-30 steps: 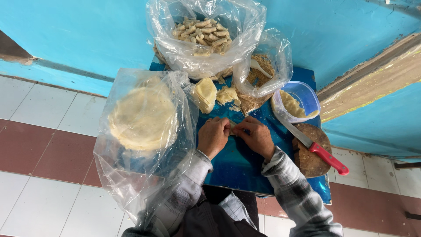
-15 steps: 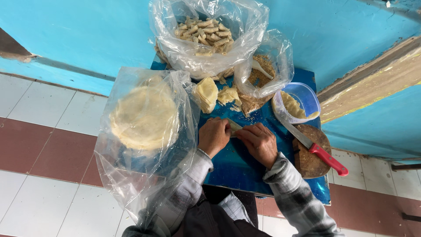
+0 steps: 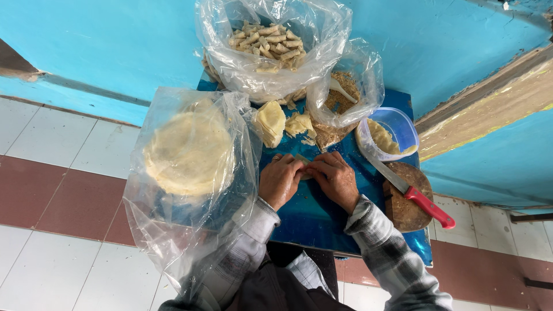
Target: The person folds thin round pastry sheets into triangular parcels on a small blue table, adds a scoop of brown filling from a plastic bag into each fold, presses the parcels closed, and stacks the finished parcels into a plastic bag. A knife rests on a wooden block and a container of filling sits nearby.
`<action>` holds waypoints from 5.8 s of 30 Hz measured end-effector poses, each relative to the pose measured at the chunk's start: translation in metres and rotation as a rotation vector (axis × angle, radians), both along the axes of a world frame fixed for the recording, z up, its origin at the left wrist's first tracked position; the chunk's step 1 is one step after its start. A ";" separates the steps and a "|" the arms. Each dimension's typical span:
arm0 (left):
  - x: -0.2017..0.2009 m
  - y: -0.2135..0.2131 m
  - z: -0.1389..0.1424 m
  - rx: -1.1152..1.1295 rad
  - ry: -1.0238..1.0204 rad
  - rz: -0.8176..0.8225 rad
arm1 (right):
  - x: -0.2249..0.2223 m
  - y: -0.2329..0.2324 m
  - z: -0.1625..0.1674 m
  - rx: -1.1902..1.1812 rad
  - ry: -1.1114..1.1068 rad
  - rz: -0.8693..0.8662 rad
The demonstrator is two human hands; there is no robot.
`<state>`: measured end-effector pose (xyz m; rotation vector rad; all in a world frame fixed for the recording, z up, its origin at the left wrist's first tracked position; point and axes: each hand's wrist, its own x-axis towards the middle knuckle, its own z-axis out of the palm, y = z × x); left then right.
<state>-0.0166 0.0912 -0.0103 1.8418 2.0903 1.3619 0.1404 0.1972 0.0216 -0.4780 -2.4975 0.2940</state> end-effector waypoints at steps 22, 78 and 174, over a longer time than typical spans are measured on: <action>0.002 0.011 -0.006 -0.059 0.030 0.048 | -0.008 0.011 -0.005 0.087 0.000 -0.021; 0.002 0.005 -0.005 -0.147 -0.371 0.050 | 0.017 -0.021 0.020 0.215 -0.118 -0.028; 0.030 -0.044 0.003 0.080 -0.164 -0.027 | -0.106 0.037 0.030 -0.127 0.156 0.172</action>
